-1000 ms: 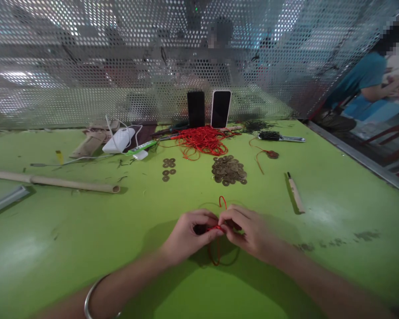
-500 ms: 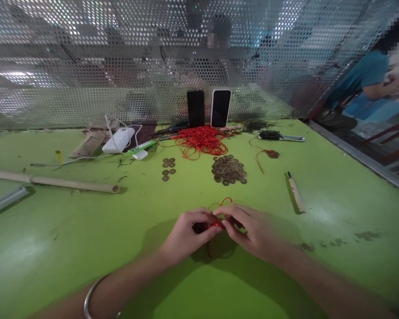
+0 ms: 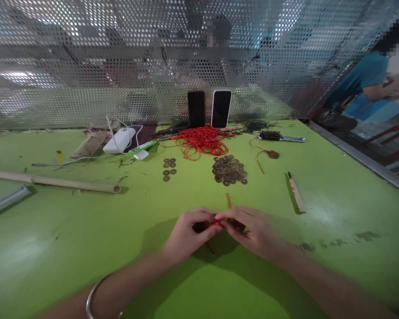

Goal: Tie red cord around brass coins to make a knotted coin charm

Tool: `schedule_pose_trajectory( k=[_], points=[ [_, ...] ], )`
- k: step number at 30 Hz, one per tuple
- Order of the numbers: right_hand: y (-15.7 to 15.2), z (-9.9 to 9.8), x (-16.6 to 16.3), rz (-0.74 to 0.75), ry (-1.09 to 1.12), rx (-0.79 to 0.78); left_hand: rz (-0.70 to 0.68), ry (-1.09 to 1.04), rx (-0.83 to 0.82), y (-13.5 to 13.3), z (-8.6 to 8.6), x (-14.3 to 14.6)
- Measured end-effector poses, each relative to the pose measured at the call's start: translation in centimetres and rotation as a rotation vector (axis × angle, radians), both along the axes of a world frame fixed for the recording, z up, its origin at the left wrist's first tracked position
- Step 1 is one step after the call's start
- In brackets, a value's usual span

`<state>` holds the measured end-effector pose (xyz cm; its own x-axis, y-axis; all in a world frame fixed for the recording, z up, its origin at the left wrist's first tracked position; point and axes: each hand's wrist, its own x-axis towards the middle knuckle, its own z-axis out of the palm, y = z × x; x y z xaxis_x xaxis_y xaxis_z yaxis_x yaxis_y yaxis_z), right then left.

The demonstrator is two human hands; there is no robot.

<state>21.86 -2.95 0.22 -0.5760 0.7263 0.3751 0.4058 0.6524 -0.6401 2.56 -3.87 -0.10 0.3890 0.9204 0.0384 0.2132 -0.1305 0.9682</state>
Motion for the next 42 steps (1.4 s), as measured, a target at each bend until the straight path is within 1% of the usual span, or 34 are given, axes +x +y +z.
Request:
schedule_pose_trajectory(
  k=[3,8,11,15,20,23,26,31,36,42],
  points=[
    [0.2,0.0,0.0,-0.011,-0.001,-0.047,0.048,-0.032,0.017,-0.1,0.1,-0.1],
    [0.7,-0.3,0.1,-0.079,-0.044,-0.171,0.199,-0.021,0.042,0.1,-0.1,-0.2],
    [0.8,-0.3,0.1,-0.085,-0.008,-0.202,0.244,-0.022,0.042,0.2,-0.3,-0.2],
    [0.9,-0.1,0.1,-0.098,0.116,-0.194,0.242,-0.030,0.014,0.2,-0.3,-0.1],
    [1.3,-0.2,0.0,-0.113,0.126,-0.204,0.262,-0.018,-0.040,0.3,-0.4,-0.2],
    [1.3,-0.4,0.0,-0.096,0.170,-0.219,0.277,-0.027,-0.037,0.3,-0.4,-0.2],
    [1.4,-0.7,0.1,-0.111,0.208,-0.199,0.299,-0.033,-0.037,0.4,-0.5,-0.1],
    [1.8,-1.1,0.3,-0.125,0.196,-0.218,0.278,-0.030,-0.060,0.5,-0.6,-0.2],
    [1.6,-0.9,0.5,-0.142,0.194,-0.163,0.300,-0.023,-0.039,0.4,-0.5,-0.3],
    [1.7,-1.9,0.0,-0.147,0.082,-0.303,0.280,-0.001,-0.032,0.4,-0.6,-0.1]
  ],
)
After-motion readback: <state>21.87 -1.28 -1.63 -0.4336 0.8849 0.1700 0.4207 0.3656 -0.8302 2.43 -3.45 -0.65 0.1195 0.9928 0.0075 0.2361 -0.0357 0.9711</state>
